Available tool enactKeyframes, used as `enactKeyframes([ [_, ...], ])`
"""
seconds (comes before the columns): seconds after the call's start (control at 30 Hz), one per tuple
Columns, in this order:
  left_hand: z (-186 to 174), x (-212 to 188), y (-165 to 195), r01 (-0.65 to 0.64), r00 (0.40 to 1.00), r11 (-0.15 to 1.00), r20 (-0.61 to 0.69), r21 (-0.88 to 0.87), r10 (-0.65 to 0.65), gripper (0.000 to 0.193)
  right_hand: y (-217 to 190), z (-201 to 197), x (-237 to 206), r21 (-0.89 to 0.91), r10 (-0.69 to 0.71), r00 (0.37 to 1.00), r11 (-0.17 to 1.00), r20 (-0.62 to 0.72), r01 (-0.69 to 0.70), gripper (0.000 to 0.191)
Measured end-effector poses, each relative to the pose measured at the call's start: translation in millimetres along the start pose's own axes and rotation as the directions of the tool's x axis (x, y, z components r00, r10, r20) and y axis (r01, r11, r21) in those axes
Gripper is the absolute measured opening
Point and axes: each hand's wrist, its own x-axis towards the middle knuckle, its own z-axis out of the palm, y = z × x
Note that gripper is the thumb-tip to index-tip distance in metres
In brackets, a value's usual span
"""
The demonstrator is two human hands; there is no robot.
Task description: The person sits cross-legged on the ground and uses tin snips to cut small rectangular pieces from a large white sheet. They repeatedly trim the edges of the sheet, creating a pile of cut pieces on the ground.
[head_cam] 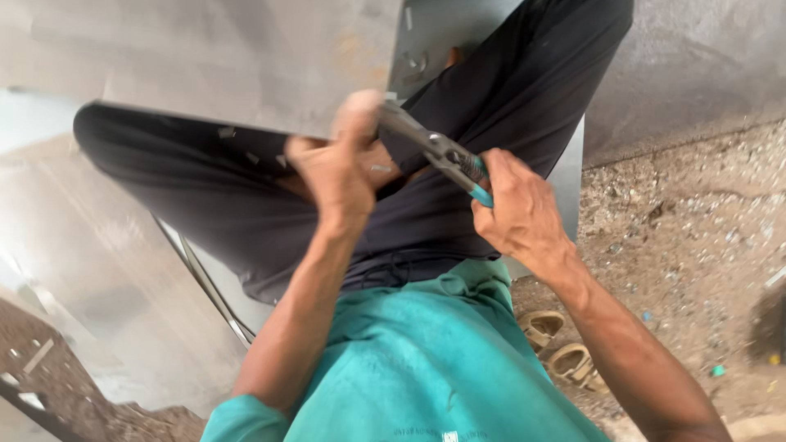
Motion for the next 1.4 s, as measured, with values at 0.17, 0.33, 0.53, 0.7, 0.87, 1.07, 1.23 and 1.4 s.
enactKeyframes([
  [0.17,-9,-7,-29,-0.006,0.999,0.996,0.035,-0.086,0.009,0.036,-15,22,-6,0.344,0.166,0.957,0.907,0.236,-0.242,0.028],
  [0.33,-22,-3,-29,-0.06,0.991,0.997,0.124,0.048,0.054,0.029,-19,29,-18,0.403,0.179,0.939,0.868,0.292,-0.291,0.03],
  [0.53,-23,-8,-20,0.153,0.932,0.953,0.359,-0.263,-0.051,0.034,-9,27,-41,0.571,0.223,0.973,0.791,0.067,-0.221,0.022],
  [0.7,-50,12,-12,-0.224,0.864,0.953,0.494,0.204,0.097,0.056,-15,39,-34,0.467,0.23,0.972,0.856,0.043,-0.223,0.022],
  [0.87,-89,69,16,-0.082,0.995,0.98,-0.074,-0.183,0.069,0.07,-27,51,-18,0.363,0.272,0.926,0.861,0.262,-0.355,0.026],
  [1.07,-217,73,52,-0.325,0.862,0.932,-0.355,0.161,0.362,0.065,-39,62,-6,0.438,0.031,0.97,0.889,0.242,-0.138,0.027],
  [1.23,-301,-12,36,-0.435,0.829,0.884,-0.46,-0.172,0.319,0.05,-29,74,1,0.479,0.086,0.951,0.848,0.298,-0.227,0.026],
  [1.4,-351,-40,30,-0.436,0.711,0.737,-0.7,-0.516,-0.069,0.019,-16,87,6,0.593,0.126,0.935,0.743,0.333,-0.311,0.025],
])
